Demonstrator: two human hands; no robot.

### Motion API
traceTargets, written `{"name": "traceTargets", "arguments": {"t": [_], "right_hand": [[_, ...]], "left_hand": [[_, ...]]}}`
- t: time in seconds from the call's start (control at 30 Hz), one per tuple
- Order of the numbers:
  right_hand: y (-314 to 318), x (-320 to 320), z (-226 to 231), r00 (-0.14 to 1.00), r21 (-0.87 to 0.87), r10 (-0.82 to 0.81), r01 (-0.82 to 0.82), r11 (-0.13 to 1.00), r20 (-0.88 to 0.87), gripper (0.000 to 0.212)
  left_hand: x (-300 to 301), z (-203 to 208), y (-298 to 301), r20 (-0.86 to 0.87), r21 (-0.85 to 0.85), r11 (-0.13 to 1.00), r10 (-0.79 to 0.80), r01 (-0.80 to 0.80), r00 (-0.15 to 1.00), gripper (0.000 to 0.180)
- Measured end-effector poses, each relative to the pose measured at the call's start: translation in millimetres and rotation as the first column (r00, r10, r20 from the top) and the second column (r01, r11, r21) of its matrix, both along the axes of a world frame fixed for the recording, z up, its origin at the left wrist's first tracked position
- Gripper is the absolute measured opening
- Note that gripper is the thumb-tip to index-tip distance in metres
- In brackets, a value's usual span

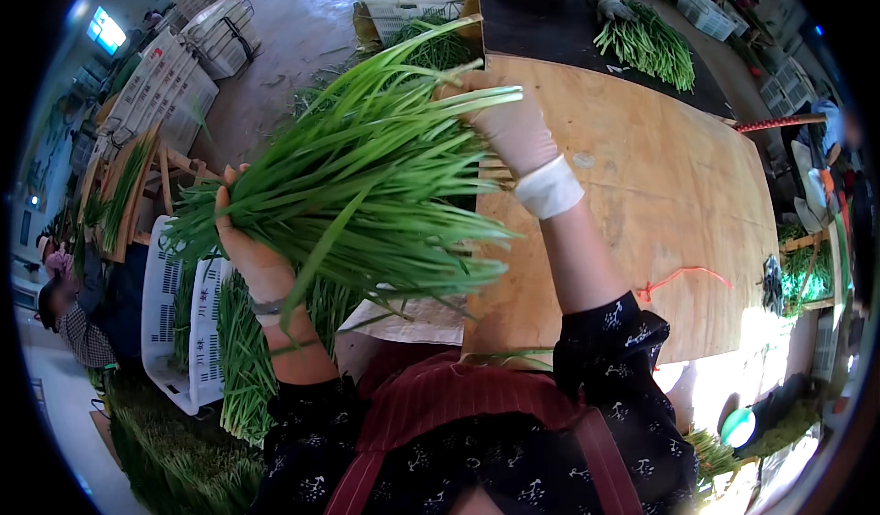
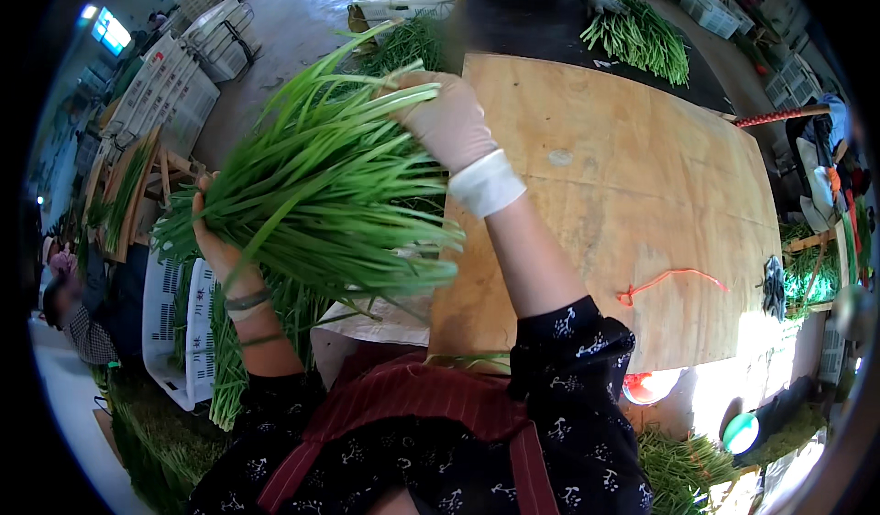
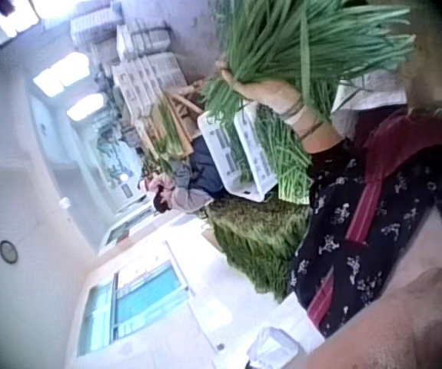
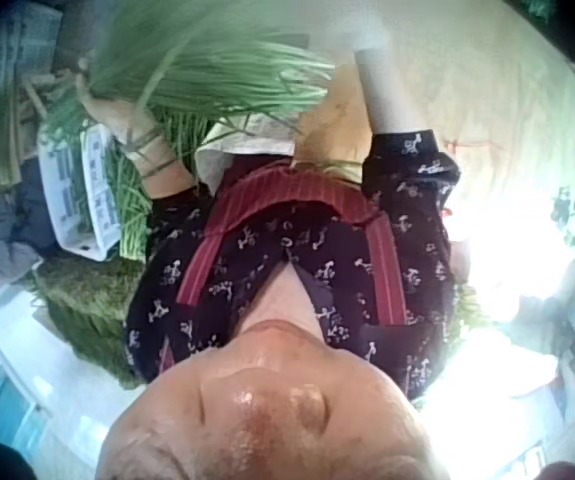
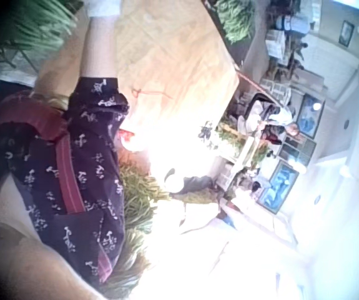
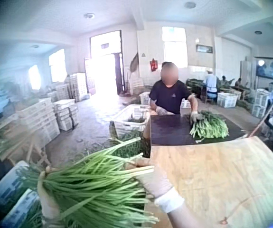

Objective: The person sorts through a bundle of green chives by hand, removing individual yellowed or damaged leaves one by one and placing the cleaned chives on a wooden surface.

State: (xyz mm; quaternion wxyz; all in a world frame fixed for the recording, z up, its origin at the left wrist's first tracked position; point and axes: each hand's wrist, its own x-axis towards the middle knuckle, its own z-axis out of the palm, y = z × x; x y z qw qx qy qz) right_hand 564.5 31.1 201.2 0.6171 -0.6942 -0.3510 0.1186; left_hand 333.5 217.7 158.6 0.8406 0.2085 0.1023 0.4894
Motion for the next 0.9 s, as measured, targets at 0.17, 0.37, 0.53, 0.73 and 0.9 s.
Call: {"name": "traceTargets", "arguments": {"t": [0.17,0.37,0.53,0.73,0.9], "right_hand": [[5,10,5,0.991,0.115,0.126,-0.121,0.986,-0.044,0.015],[-14,13,8,0.98,0.207,0.198,-0.198,0.958,0.017,0.011],[-55,78,3,0.967,0.637,-0.114,0.236,0.734,-0.227,0.019],[-22,47,-31,0.796,-0.288,0.104,0.091,0.953,0.596,0.037],[16,4,-45,0.835,-0.006,0.544,-0.546,0.838,-0.081,0.036]], "left_hand": [[-10,-13,-8,0.031,0.006,0.996,-0.091,0.091,0.995,0.025],[-27,-34,18,0.022,-0.026,0.999,-0.04,0.041,0.999,0.027],[-39,-34,19,0.112,-0.068,0.996,-0.041,0.049,0.993,0.026],[-49,-46,29,0.093,-0.113,0.993,0.048,-0.037,0.995,0.026],[-43,-46,24,0.019,-0.084,0.994,0.074,-0.073,0.997,0.023]]}}
